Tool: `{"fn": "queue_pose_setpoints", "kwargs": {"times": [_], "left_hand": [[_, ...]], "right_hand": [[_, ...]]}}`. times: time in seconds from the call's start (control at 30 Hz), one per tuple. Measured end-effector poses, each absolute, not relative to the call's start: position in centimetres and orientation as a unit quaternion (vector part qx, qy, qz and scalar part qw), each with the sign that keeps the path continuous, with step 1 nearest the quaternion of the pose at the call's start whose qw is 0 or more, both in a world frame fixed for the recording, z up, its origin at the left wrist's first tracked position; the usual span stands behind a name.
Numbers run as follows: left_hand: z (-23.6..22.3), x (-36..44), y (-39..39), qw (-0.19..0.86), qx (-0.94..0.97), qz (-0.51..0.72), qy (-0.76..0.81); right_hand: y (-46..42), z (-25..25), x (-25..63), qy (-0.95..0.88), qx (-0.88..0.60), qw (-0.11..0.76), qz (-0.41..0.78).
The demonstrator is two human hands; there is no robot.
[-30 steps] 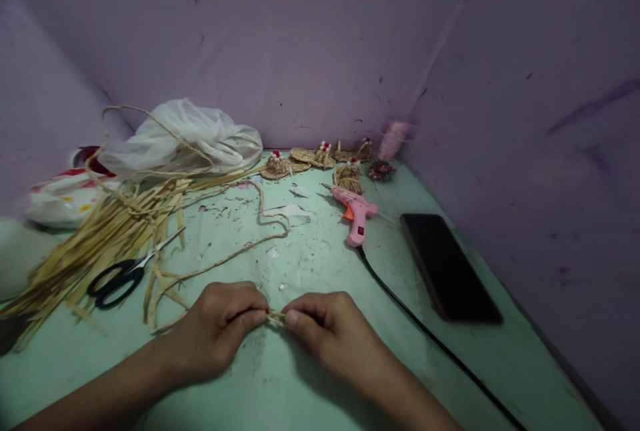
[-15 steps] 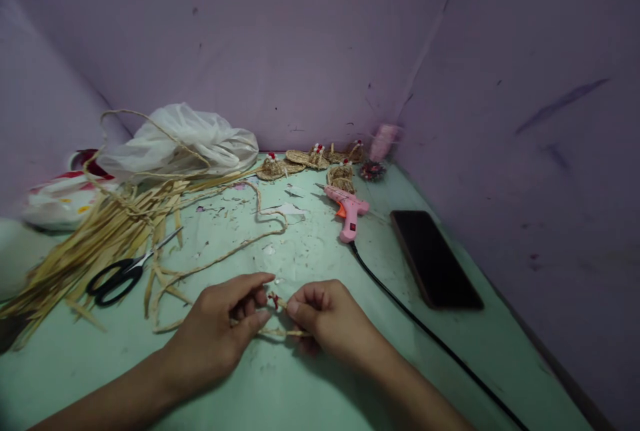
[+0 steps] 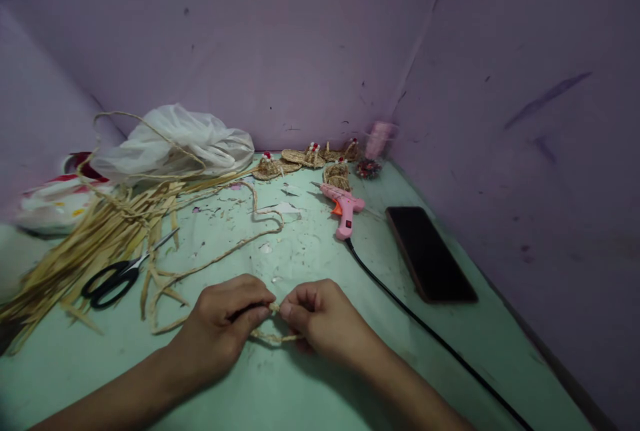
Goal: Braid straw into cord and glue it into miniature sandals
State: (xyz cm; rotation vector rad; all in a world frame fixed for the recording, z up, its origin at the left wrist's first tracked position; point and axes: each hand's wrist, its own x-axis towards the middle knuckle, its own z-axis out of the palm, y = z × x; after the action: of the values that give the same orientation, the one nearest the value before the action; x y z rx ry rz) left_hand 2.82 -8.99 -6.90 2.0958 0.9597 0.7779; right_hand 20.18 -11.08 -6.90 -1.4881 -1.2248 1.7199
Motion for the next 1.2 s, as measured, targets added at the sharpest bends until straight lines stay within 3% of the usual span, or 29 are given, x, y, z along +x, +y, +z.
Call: {"fn": "queue_pose_setpoints", "kwargs": {"times": [0.2,0.47,0.77,0.93,1.2], "left_hand": [[-6.8,2.9,-9.4,0.293,0.830,0.302,0.367],[-6.7,3.1,-9.2,0.353,0.787,0.279,0.422],[-6.9,3.3,-9.0,0.372,0.748,0.286,0.470],[-6.8,3.3,-9.1,0.369,0.742,0.285,0.482],[-7.3,3.1,-9.4,0.335,0.761,0.319,0.455]], "right_hand": [[-11.2,-6.8,20.0,-0.468,-0.545,0.277,0.639],[-11.4,-6.1,20.1,-0.483,-0.558,0.265,0.621],[-10.4,-4.5,24.2,-0.591,-0.671,0.251,0.369],[-10.7,-4.6,24.2,-0.561,-0.617,0.178,0.523],[-10.9,-5.2,23.0,-0.506,-0.569,0.215,0.611]]}}
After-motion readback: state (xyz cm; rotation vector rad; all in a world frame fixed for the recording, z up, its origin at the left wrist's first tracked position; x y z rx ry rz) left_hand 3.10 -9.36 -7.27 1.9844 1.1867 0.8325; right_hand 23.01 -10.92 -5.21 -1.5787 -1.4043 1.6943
